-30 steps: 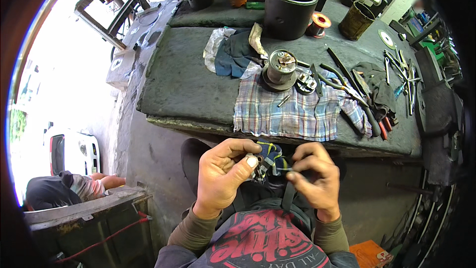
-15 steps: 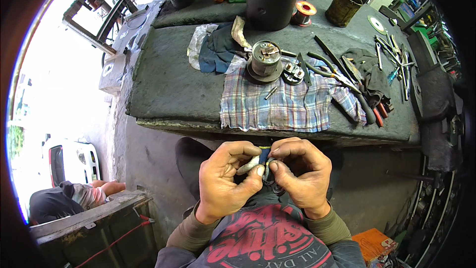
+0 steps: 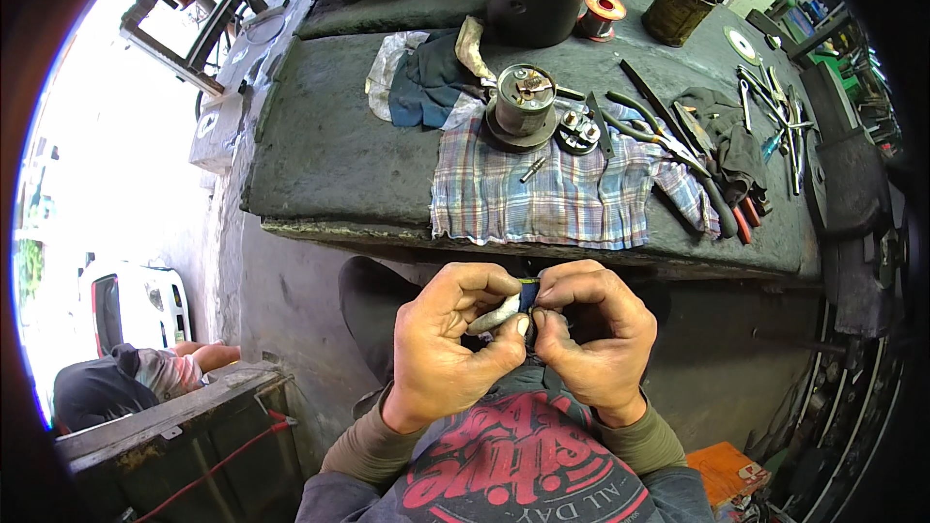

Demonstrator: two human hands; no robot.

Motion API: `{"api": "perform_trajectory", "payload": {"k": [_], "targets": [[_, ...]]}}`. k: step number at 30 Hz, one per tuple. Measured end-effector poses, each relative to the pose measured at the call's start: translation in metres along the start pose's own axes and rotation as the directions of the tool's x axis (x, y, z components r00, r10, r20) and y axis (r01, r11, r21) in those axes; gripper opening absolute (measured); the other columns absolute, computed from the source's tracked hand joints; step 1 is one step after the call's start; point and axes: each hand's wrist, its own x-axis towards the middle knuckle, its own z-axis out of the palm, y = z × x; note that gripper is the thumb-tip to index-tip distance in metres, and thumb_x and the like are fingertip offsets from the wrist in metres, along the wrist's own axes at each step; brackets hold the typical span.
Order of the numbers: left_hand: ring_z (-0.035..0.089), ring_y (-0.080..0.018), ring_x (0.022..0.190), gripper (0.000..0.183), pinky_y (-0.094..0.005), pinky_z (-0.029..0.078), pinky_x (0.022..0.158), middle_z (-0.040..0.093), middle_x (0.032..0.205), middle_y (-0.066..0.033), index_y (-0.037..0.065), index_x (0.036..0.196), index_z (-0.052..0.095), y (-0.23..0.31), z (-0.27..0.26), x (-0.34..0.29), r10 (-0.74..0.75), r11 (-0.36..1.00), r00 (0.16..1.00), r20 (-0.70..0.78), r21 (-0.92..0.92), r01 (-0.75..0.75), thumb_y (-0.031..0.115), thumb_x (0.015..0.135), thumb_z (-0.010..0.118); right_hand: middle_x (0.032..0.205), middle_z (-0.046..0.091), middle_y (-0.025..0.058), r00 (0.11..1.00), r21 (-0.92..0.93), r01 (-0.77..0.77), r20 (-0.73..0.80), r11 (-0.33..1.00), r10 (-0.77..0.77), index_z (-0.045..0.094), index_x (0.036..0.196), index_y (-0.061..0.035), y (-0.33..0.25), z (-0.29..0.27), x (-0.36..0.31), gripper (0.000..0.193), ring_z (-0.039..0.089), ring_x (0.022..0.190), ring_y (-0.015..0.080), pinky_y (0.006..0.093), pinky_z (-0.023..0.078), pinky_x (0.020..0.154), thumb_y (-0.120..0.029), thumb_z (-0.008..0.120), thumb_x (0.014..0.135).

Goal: The person retrieves a small cylindrical mechanical component from a shelf and places it on a workbench. They wipe the component with a cloth, then use pliers to manipulate a small metal piece, repeatedly bending and adjusting it. The person continues to handle the component and tools on the bench throughout the clip.

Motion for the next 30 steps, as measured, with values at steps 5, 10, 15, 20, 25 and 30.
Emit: {"api": "perform_trajectory", "payload": {"k": [5, 10, 15, 20, 25, 30], "targets": [[0.068, -0.0101, 0.098, 0.035, -0.0256, 0.058, 0.085, 0.07, 0.108, -0.009, -0.006, 0.122, 0.059, -0.004, 0.0, -0.001, -0.024, 0.999, 1.0, -0.017, -0.043, 0.023, -0.014, 0.09, 0.071, 0.102, 0.071, 0.0139, 0.998, -0.107, 0.015, 0.065, 0.994, -0.008, 0.069, 0.097, 0.0012, -0.001, -0.004, -0.004, 0.025, 0.068, 0.091, 0.0151, 0.0292, 0.057, 0.081, 0.015, 0.07, 0.076], [0.068, -0.0106, 0.099, 0.036, -0.0257, 0.058, 0.085, 0.069, 0.109, -0.0092, -0.006, 0.123, 0.058, -0.004, -0.001, 0.0, 0.002, 1.0, 1.0, 0.02, 0.027, -0.003, -0.015, 0.09, 0.07, 0.094, 0.071, 0.0112, 0.997, -0.123, 0.083, 0.005, 0.989, -0.083, 0.069, 0.094, -0.0001, 0.002, 0.001, 0.005, 0.024, 0.068, 0.08, 0.0175, 0.0293, 0.054, 0.071, 0.01, 0.075, 0.073], [0.068, -0.011, 0.099, 0.036, -0.0258, 0.057, 0.086, 0.068, 0.108, -0.009, -0.005, 0.123, 0.057, -0.007, 0.0, 0.001, -0.009, 0.999, 1.0, 0.007, -0.031, 0.009, -0.015, 0.09, 0.069, 0.094, 0.071, 0.0113, 0.999, -0.138, 0.046, -0.005, 0.989, -0.047, 0.068, 0.094, 0.0, 0.002, 0.0, -0.002, 0.024, 0.068, 0.08, 0.0185, 0.0297, 0.054, 0.07, 0.01, 0.075, 0.073], [0.068, -0.0111, 0.098, 0.037, -0.0256, 0.056, 0.086, 0.068, 0.107, -0.0088, -0.005, 0.124, 0.056, -0.008, 0.005, -0.001, 0.024, 1.0, 1.0, -0.014, -0.01, -0.024, -0.016, 0.091, 0.069, 0.095, 0.07, 0.0118, 0.996, -0.192, 0.085, -0.016, 0.978, -0.089, 0.068, 0.095, -0.0001, 0.001, 0.001, 0.001, 0.025, 0.067, 0.081, 0.0171, 0.0289, 0.054, 0.071, 0.011, 0.073, 0.074], [0.067, -0.0106, 0.098, 0.039, -0.0247, 0.055, 0.083, 0.067, 0.106, -0.0089, -0.005, 0.126, 0.055, -0.012, 0.008, -0.004, 0.057, 0.998, 0.998, -0.041, 0.02, -0.056, -0.015, 0.091, 0.069, 0.095, 0.071, 0.0131, 0.996, -0.207, 0.048, -0.067, 0.977, -0.064, 0.068, 0.095, -0.0001, 0.001, 0.002, 0.0, 0.025, 0.069, 0.079, 0.0217, 0.0315, 0.055, 0.069, 0.01, 0.076, 0.073], [0.066, -0.0109, 0.097, 0.038, -0.0246, 0.055, 0.083, 0.066, 0.108, -0.0105, -0.006, 0.127, 0.054, -0.012, 0.007, -0.001, 0.069, 0.997, 0.996, -0.056, -0.027, -0.071, -0.014, 0.093, 0.069, 0.095, 0.072, 0.0137, 0.989, -0.238, 0.131, -0.041, 0.962, -0.145, 0.068, 0.095, -0.0007, 0.0, 0.004, -0.002, 0.026, 0.07, 0.08, 0.0232, 0.0329, 0.056, 0.071, 0.01, 0.077, 0.073]]}}
